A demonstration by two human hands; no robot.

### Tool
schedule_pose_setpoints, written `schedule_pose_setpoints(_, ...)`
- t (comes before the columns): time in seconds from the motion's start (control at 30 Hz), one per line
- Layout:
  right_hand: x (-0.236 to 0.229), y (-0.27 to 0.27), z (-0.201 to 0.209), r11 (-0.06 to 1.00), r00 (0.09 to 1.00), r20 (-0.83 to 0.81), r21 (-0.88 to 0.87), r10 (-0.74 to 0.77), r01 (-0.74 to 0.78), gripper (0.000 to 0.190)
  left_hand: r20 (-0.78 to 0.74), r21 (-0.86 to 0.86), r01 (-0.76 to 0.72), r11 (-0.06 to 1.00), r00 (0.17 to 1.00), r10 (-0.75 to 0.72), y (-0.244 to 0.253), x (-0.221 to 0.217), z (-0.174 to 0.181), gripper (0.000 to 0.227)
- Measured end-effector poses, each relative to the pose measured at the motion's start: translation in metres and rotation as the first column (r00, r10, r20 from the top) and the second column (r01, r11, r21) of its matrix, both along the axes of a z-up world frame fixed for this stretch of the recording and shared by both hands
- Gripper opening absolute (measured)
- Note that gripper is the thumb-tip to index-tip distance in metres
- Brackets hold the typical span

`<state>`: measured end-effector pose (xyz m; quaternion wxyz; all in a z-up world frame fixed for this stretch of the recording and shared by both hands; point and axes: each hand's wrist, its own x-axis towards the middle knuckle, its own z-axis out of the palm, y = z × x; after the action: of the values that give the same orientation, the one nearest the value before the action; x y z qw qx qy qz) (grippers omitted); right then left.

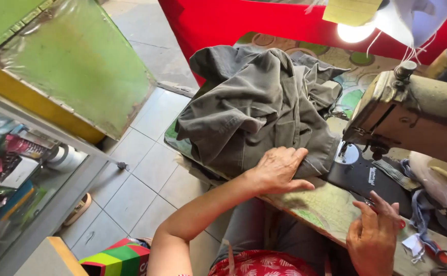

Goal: Cutting denim pants with scissors and organizing the fabric pieces on a workbench in a sewing environment.

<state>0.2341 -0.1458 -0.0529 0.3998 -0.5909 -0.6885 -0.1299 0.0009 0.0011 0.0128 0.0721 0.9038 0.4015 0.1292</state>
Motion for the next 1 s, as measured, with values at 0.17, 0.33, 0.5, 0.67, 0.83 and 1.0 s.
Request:
schedule_pose_setpoints(0.17, 0.000, -0.001, 0.002, 0.999, 0.999, 0.009, -0.017, 0.035, -0.035, 0.033, 0.109, -0.011, 0.081, 0.997, 0.991, -0.080, -0.004, -0.023, 0.059, 0.077)
schedule_pose_setpoints(0.33, -0.004, 0.000, 0.010, 0.997, 0.998, -0.031, -0.032, 0.062, -0.063, 0.030, 0.128, 0.514, -0.089, 0.853, 0.991, 0.027, 0.042, -0.049, 0.101, 0.072)
schedule_pose_setpoints(0.5, -0.007, 0.001, 0.011, 0.999, 0.999, -0.005, 0.000, 0.043, -0.043, 0.026, -0.237, -0.012, -0.487, 0.873, 0.850, 0.471, 0.123, -0.067, 0.032, 0.074)
schedule_pose_setpoints(0.67, -0.010, 0.000, 0.018, 0.999, 0.998, 0.059, -0.037, 0.032, -0.029, 0.023, -0.172, 0.112, -0.614, 0.781, 0.762, 0.624, 0.179, -0.068, 0.004, 0.063)
schedule_pose_setpoints(0.83, -0.006, -0.001, 0.018, 0.999, 0.996, 0.087, -0.035, 0.024, -0.021, 0.023, -0.272, -0.217, -0.583, 0.783, 0.806, 0.525, 0.166, -0.080, 0.082, 0.088)
schedule_pose_setpoints(1.0, -0.005, -0.001, 0.013, 1.000, 0.992, 0.125, -0.015, -0.023, 0.025, 0.021, -0.424, -0.153, -0.435, 0.887, 0.840, 0.339, 0.132, -0.141, 0.148, 0.102)
